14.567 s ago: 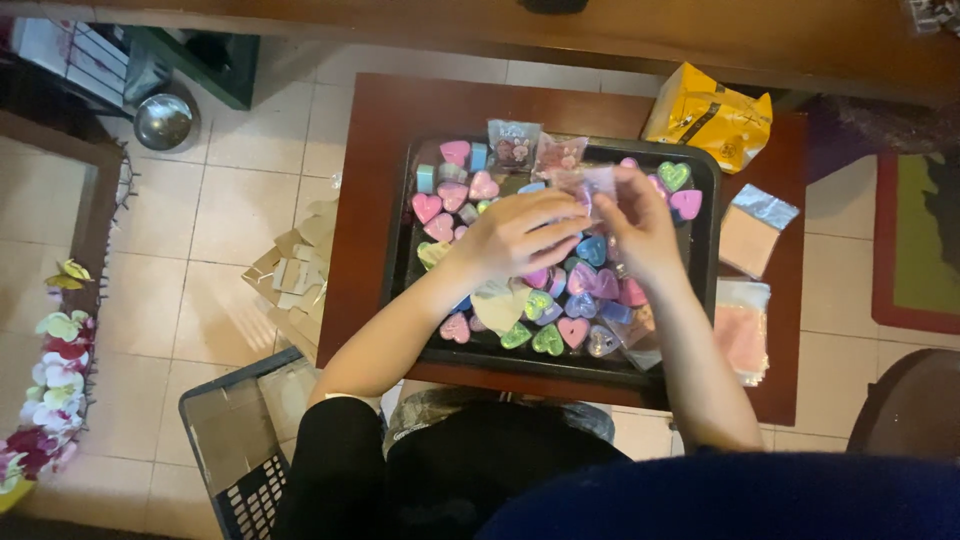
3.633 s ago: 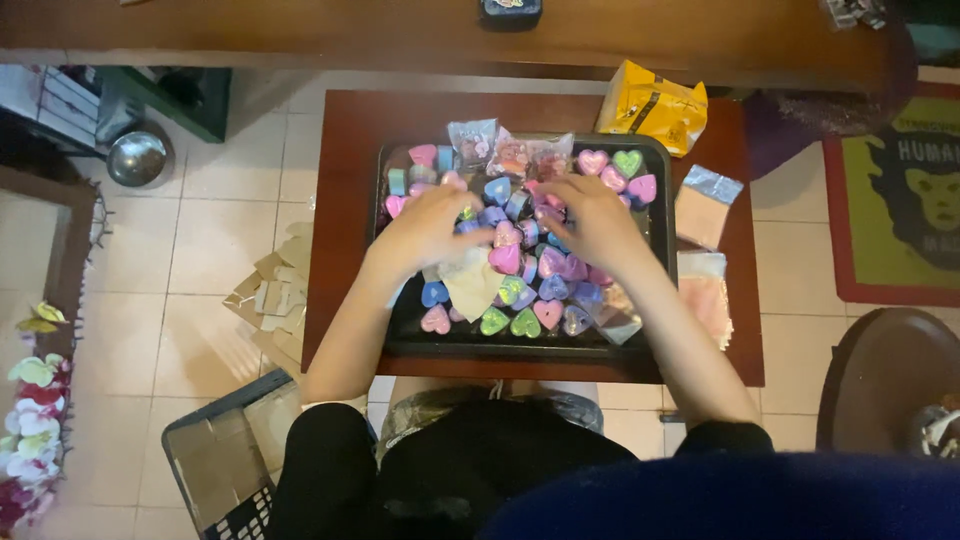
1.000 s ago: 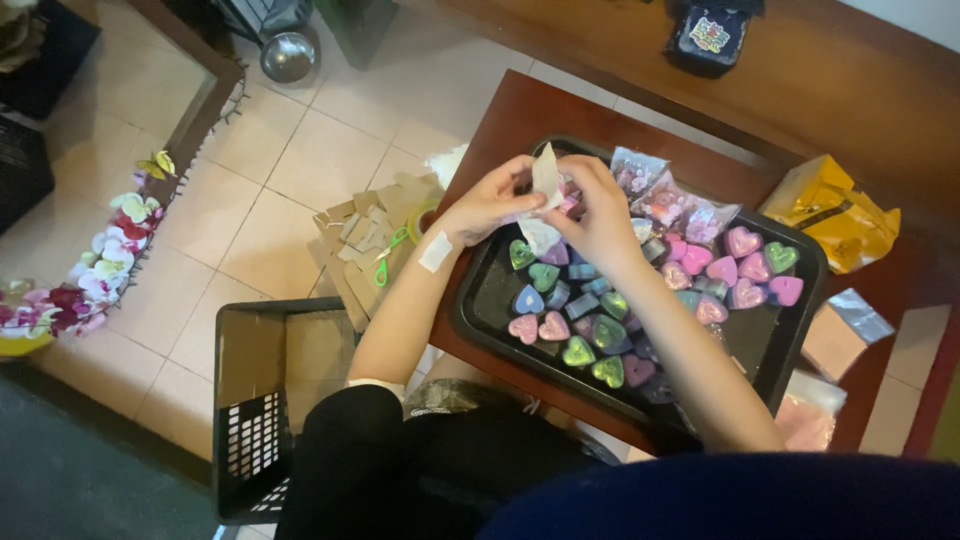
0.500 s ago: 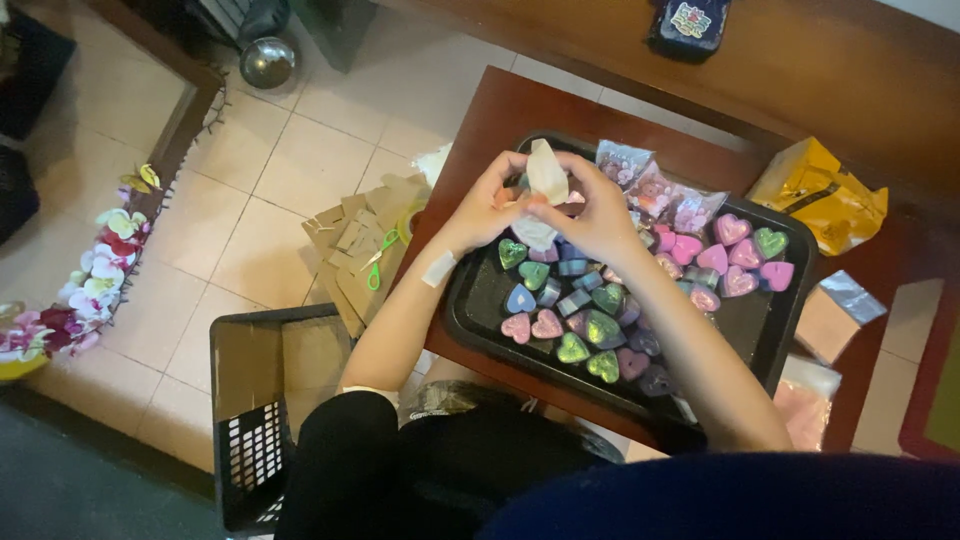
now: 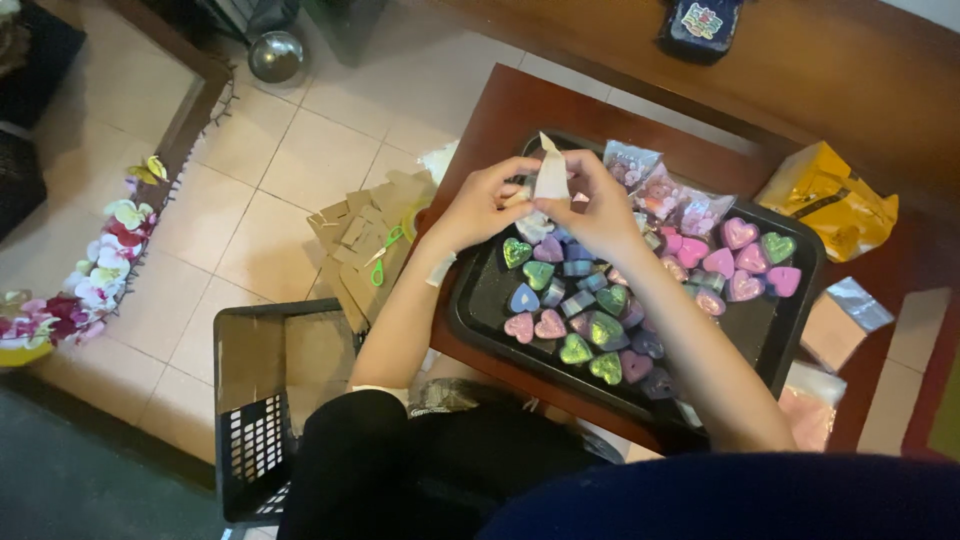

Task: Packaging heart-shaped colorful soaps or wax melts into small plastic bags.

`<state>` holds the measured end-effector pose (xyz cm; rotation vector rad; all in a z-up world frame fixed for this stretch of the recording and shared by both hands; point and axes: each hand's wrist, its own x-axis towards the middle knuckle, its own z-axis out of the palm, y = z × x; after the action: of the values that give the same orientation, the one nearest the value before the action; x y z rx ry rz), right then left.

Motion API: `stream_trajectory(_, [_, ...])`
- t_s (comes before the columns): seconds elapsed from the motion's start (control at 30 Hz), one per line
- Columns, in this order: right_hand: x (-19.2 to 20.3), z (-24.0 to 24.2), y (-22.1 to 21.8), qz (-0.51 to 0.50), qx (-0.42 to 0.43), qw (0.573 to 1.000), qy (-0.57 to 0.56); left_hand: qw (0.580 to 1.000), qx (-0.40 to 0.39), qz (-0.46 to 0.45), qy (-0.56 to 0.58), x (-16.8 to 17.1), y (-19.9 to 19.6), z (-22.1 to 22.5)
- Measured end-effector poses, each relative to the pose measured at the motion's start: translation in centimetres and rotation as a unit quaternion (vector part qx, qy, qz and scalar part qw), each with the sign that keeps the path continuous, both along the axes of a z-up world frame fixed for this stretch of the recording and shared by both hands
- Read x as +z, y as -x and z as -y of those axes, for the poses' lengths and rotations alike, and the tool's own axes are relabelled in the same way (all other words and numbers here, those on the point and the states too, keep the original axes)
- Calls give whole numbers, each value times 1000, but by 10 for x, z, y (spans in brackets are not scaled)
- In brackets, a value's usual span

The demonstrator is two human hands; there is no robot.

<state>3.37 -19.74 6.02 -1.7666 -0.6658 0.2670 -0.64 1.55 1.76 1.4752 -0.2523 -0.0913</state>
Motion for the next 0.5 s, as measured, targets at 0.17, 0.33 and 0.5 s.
stream_trajectory(0.17, [-15,-12,-3,3,-29,998,47,977,51,146,-144,17,4,2])
stream_trajectory(0.33, [-12,-3,-8,22,-23,996,81,972,71,107,-199,25,7,6])
stream_trajectory(0.5, [-3,1,-8,69,-29,990,120,926,124,230,-272,12,4,11])
